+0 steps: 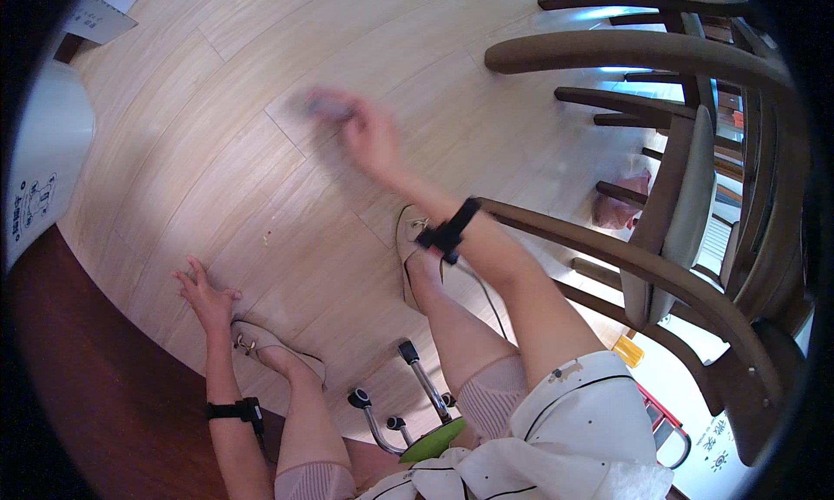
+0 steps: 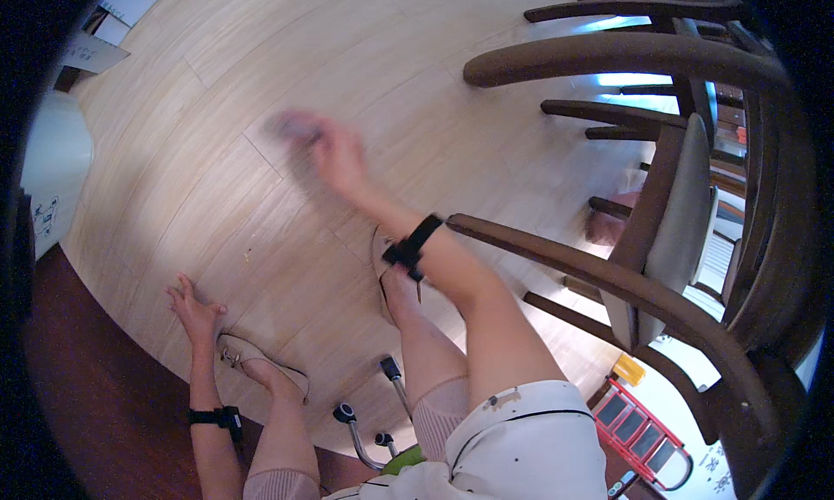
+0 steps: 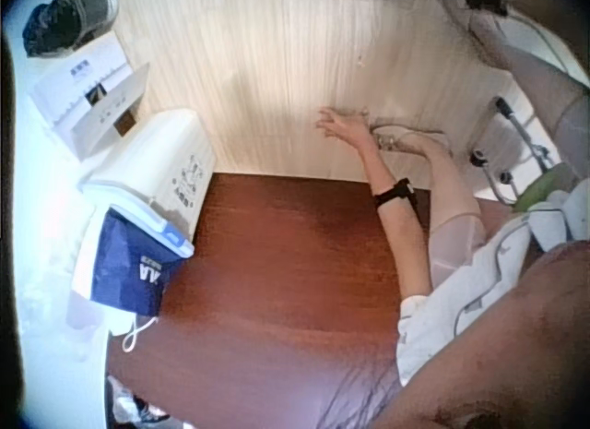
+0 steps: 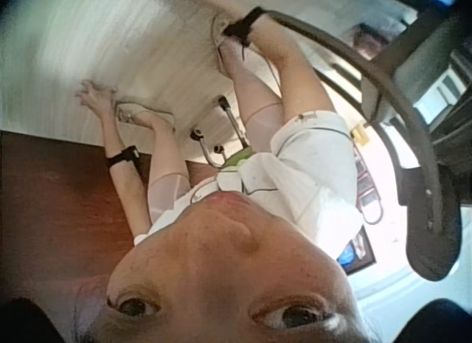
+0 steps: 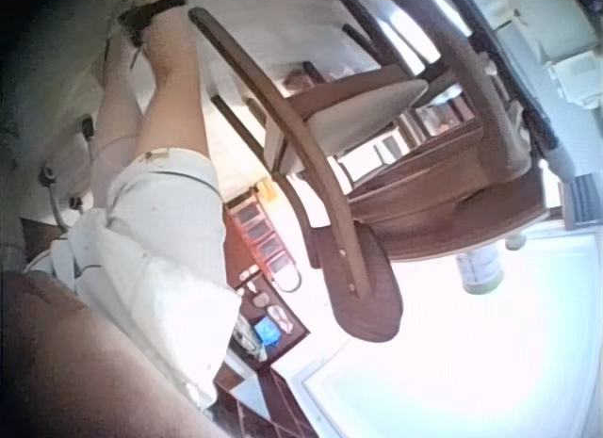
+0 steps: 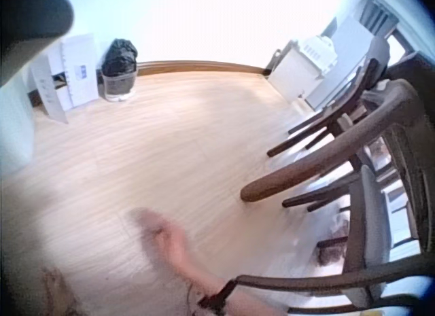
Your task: The person wipes the floor and baseboard using a small cloth, moving around a chair and under a table.
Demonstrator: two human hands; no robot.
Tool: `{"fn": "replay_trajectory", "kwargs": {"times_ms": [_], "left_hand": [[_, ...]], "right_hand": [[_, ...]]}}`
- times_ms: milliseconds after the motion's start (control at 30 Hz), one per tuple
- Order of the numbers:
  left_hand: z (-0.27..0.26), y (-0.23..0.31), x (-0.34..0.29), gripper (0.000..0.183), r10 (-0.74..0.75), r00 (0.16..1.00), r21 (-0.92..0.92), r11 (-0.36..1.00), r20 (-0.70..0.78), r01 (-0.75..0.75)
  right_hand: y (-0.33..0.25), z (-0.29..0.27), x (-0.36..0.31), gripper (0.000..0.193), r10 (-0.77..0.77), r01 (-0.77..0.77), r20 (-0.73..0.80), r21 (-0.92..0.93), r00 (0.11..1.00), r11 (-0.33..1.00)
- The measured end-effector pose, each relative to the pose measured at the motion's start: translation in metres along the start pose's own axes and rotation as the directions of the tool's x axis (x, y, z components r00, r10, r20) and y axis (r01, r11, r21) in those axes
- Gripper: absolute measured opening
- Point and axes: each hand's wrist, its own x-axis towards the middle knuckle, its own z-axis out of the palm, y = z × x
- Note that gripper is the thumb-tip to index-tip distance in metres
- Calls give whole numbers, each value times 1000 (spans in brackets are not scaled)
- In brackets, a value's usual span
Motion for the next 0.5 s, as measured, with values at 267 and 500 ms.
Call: {"fn": "replay_trajectory", "kwargs": {"times_ms": [267,500], "left_hand": [[4,1,-4,125,63,998,-78,995,-2,-63],[-8,-16,-10,118,48,999,-79,996,3,-47]], "right_hand": [[143,-130,156,36,246,-443,-489,-341,837,829],[35,41,51,32,-97,93,149,38,984,995]]}}
